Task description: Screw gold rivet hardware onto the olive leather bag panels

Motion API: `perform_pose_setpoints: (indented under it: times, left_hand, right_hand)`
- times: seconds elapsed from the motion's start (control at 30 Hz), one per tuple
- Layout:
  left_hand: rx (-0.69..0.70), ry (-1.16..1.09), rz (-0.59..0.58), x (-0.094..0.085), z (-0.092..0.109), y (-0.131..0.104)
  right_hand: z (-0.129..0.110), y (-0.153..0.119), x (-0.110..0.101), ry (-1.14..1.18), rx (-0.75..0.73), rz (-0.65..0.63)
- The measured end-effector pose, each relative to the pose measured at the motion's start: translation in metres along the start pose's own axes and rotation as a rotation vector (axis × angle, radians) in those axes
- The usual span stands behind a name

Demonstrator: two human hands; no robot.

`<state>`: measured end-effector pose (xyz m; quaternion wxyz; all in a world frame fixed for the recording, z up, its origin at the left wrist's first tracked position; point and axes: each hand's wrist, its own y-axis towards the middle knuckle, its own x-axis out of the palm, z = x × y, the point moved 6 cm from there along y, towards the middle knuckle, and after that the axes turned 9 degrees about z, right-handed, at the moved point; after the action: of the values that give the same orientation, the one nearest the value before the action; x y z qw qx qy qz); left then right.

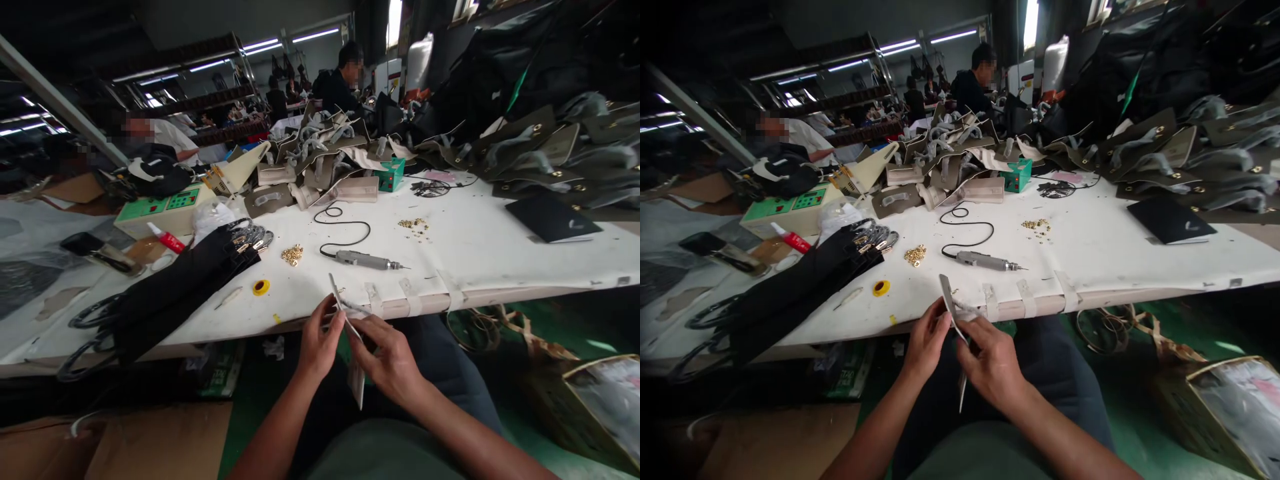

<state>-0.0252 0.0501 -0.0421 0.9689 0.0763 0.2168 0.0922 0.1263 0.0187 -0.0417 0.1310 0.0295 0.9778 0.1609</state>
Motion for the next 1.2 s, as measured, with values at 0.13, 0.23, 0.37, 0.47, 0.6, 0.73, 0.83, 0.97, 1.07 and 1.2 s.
perform_pose_setpoints:
  times: [0.13, 0.23, 0.37, 0.47, 0.6, 0.73, 0.83, 0.97, 1.07, 1.2]
  left_hand:
    - [-0.301, -0.453, 0.085, -0.006, 0.008, -0.016]
    - [-0.43, -0.492, 0.237, -0.016, 0.001, -0.017]
    - [-0.458, -0.549, 0.238, -0.02, -0.005, -0.012]
    - [-0.463, -0.571, 0.18, -0.016, 0.0, -0.011]
    - [-0.471, -0.589, 0.078, -0.006, 0.012, -0.012]
    - [-0.472, -0.632, 0.073, -0.003, 0.016, -0.009]
    - [-0.464, -0.671, 0.065, -0.002, 0.018, -0.006]
    - [-0.439, -0.651, 0.064, -0.001, 0.021, -0.006]
    - [-0.442, -0.657, 0.043, 0.002, 0.023, -0.007]
    - [-0.488, -0.772, 0.02, 0.006, 0.027, -0.005]
  right_hand:
    - [-0.044, 0.0, 0.013, -0.271, -0.243, -0.132]
    - [-0.064, 0.002, 0.01, -0.132, -0.291, -0.248]
    - [-0.074, 0.038, -0.027, 0.031, -0.308, -0.054]
    - [-0.065, 0.074, -0.042, -0.043, -0.32, 0.012]
    - [-0.048, 0.101, -0.035, -0.059, -0.31, -0.125]
    - [-0.041, 0.105, -0.032, 0.006, -0.304, -0.135]
    - [-0.041, 0.105, -0.032, 0.006, -0.315, -0.103]
    - [-0.043, 0.103, -0.033, -0.032, -0.306, -0.025]
    - [-0.042, 0.104, -0.036, -0.028, -0.247, -0.006]
    - [-0.04, 0.107, -0.041, 0.067, -0.15, -0.101]
